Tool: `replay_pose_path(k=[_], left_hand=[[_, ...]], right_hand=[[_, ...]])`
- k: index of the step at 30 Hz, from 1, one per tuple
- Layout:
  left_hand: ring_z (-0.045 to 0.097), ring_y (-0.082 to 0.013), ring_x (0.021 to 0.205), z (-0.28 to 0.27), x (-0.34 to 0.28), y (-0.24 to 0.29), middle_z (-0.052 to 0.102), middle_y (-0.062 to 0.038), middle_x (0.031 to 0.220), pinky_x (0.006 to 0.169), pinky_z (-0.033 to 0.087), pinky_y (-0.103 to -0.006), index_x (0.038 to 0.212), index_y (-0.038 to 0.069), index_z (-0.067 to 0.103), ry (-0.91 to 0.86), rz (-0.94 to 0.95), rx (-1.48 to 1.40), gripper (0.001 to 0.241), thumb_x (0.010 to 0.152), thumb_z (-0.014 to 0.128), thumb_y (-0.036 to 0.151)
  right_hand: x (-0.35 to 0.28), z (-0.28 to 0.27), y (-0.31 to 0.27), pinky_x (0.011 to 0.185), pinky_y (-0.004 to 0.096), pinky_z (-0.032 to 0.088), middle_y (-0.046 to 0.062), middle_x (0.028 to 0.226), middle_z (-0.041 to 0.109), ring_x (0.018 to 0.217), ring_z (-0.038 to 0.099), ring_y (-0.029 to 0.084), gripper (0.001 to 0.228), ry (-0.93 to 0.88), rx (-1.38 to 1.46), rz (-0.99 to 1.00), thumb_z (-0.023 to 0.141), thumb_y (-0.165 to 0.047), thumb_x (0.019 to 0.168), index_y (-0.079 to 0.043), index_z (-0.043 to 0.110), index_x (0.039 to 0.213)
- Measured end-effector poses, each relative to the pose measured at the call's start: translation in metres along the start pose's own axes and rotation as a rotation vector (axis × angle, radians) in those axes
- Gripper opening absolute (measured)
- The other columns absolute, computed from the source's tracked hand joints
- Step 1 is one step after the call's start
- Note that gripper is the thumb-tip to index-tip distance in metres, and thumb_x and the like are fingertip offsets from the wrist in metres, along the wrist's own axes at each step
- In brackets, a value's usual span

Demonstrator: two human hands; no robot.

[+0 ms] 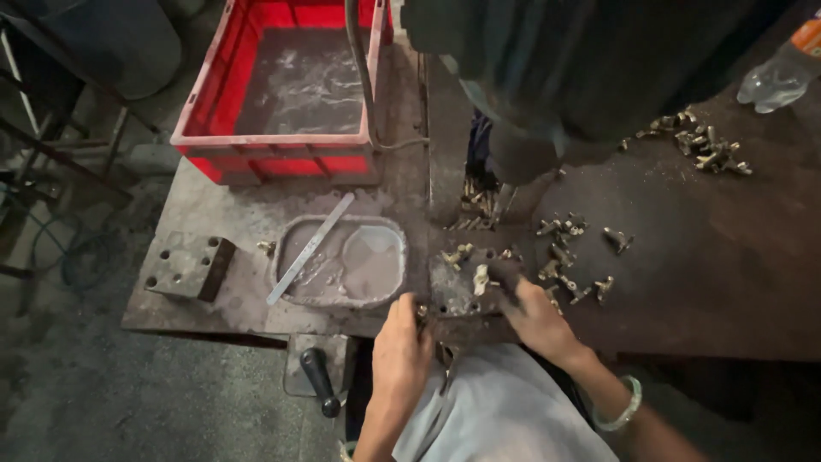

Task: The person picks up small brass fittings one at a time from the workbench, holds each under a drill press to thread it, dips the threaded fitting into a tray of liquid, and sets it aside with the finished pieces.

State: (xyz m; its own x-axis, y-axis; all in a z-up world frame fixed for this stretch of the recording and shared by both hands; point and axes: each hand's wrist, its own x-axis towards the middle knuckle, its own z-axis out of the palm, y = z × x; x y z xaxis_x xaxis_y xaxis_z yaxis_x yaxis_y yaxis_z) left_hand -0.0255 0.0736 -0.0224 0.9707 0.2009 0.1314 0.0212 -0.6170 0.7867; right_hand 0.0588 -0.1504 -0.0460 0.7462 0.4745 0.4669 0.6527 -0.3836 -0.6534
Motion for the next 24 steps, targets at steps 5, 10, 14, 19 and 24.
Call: replay_pose_path(k=[5,10,14,19,24], left_hand=[[0.063,-0.0447,0.093,-0.011,0.017,0.022,0.058,-0.021,0.113,0.073,0.052,-0.0516,0.124,0.006,0.054,-0.059,0.008,0.086,0.041,0.086,0.069,0.011],[0.064,-0.0434,0.093,-0.008,0.008,0.023,0.060,-0.017,0.114,0.073,0.052,-0.0512,0.125,0.007,0.056,-0.074,-0.010,0.070,0.042,0.085,0.068,0.009],[0.066,-0.0420,0.093,-0.011,-0.005,0.024,0.063,-0.016,0.112,0.073,0.053,-0.0502,0.126,0.008,0.056,-0.066,-0.094,0.024,0.044,0.083,0.069,0.009],[0.069,-0.0400,0.095,-0.012,-0.028,0.003,0.067,-0.016,0.111,0.075,0.055,-0.0470,0.127,0.009,0.056,-0.042,-0.150,-0.028,0.044,0.085,0.071,0.014],[0.073,-0.0355,0.099,-0.051,-0.027,-0.004,0.072,-0.016,0.110,0.081,0.057,-0.0427,0.130,0.010,0.056,-0.024,-0.287,-0.042,0.044,0.089,0.070,0.018]], right_hand=[[0.026,-0.005,-0.032,0.081,0.034,0.060,0.009,0.108,0.077,0.090,0.074,0.019,0.035,0.084,0.921,0.820,0.063,-0.019,0.096,-0.003,0.065,0.127],[0.042,0.000,-0.019,0.075,0.028,0.047,0.002,0.102,0.072,0.086,0.059,0.011,0.029,0.236,0.699,0.720,0.066,-0.019,0.101,-0.001,0.070,0.123],[0.064,-0.003,-0.038,0.085,0.026,0.053,0.001,0.105,0.074,0.094,0.065,0.008,0.024,0.381,0.644,0.515,0.067,-0.020,0.102,0.001,0.072,0.114],[0.066,-0.020,-0.011,0.082,0.031,0.058,0.005,0.099,0.076,0.088,0.071,0.013,0.023,0.307,0.651,0.473,0.067,-0.020,0.101,0.001,0.074,0.109],[0.066,-0.024,-0.006,0.076,0.035,0.060,0.006,0.100,0.076,0.083,0.072,0.017,0.022,0.105,0.782,0.509,0.067,-0.017,0.097,0.000,0.070,0.110]])
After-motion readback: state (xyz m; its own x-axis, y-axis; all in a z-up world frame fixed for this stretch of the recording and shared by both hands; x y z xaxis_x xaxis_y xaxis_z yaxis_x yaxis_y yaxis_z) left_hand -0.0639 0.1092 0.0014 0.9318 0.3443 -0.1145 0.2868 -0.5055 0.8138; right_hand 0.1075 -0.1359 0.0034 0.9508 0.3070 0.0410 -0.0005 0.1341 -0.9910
